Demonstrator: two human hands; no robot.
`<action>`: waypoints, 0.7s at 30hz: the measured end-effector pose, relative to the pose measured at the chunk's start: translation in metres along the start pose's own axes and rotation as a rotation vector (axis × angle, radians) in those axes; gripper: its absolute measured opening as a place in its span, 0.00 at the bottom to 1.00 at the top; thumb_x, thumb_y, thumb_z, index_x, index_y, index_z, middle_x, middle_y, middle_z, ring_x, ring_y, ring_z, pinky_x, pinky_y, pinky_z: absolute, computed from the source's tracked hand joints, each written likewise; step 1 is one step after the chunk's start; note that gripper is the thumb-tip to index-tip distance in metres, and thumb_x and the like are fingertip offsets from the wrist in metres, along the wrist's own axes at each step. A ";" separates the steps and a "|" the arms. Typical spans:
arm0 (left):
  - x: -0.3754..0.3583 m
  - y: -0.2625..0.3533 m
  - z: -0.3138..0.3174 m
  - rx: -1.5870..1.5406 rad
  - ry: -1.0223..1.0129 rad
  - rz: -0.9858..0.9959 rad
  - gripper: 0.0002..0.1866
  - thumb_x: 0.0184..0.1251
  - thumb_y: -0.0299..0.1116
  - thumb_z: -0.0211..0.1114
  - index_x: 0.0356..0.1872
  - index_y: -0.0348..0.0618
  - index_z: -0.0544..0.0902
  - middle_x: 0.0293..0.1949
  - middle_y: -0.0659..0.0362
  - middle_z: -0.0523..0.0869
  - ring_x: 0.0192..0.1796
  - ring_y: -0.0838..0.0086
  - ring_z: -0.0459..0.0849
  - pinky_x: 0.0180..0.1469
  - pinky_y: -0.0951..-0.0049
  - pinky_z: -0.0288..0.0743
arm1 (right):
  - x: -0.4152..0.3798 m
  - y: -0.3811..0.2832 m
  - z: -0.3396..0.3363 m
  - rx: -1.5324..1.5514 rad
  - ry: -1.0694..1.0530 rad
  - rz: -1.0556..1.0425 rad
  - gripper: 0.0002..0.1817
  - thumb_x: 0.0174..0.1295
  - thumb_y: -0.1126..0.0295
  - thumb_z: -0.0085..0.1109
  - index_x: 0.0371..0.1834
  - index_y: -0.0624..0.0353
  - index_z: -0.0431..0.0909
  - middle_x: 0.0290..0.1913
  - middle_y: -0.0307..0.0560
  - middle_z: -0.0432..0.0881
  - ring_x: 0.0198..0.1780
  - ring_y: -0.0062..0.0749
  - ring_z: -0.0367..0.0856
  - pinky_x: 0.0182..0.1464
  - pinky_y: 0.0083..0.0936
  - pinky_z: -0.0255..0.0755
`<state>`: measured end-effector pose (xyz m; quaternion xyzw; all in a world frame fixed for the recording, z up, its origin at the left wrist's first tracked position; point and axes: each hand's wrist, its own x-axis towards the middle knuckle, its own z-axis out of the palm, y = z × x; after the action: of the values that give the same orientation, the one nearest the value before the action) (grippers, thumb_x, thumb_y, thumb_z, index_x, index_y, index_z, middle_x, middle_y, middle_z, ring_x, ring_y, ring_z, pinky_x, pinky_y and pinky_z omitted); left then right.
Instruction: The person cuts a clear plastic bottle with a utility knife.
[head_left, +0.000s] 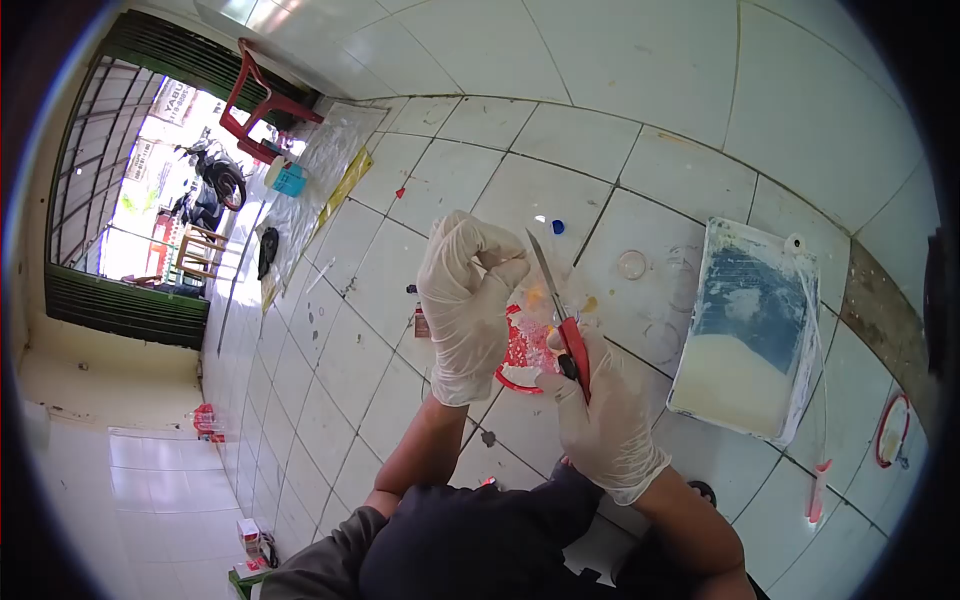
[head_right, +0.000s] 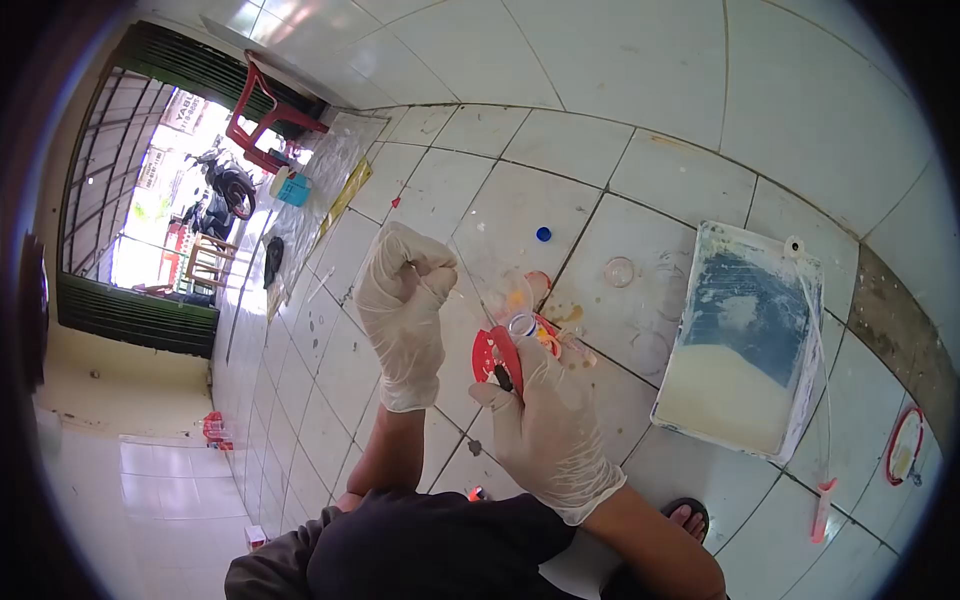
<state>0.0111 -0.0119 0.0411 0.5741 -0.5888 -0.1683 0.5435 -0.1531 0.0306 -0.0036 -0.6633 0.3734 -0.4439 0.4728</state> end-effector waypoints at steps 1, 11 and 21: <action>0.000 -0.002 0.000 0.025 0.007 0.050 0.09 0.50 0.12 0.63 0.30 0.37 0.78 0.33 0.61 0.74 0.38 0.75 0.71 0.44 0.75 0.66 | 0.000 -0.002 -0.001 0.003 0.004 0.001 0.23 0.64 0.68 0.66 0.58 0.70 0.74 0.37 0.61 0.83 0.39 0.61 0.81 0.57 0.50 0.70; 0.002 0.000 0.007 0.130 0.137 0.058 0.09 0.53 0.10 0.62 0.31 0.36 0.81 0.33 0.63 0.82 0.38 0.80 0.76 0.42 0.78 0.69 | 0.001 0.000 0.003 -0.039 0.014 -0.059 0.25 0.66 0.70 0.66 0.62 0.72 0.71 0.40 0.62 0.83 0.37 0.60 0.82 0.46 0.43 0.76; 0.002 -0.004 0.003 0.270 0.105 0.074 0.11 0.51 0.08 0.58 0.30 0.36 0.80 0.33 0.63 0.81 0.36 0.82 0.74 0.38 0.80 0.66 | -0.002 0.008 0.011 -0.027 0.032 -0.044 0.25 0.67 0.70 0.65 0.60 0.74 0.71 0.37 0.62 0.82 0.35 0.62 0.81 0.53 0.50 0.71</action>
<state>0.0105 -0.0156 0.0377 0.6278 -0.5978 -0.0370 0.4972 -0.1442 0.0334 -0.0130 -0.6705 0.3720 -0.4599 0.4479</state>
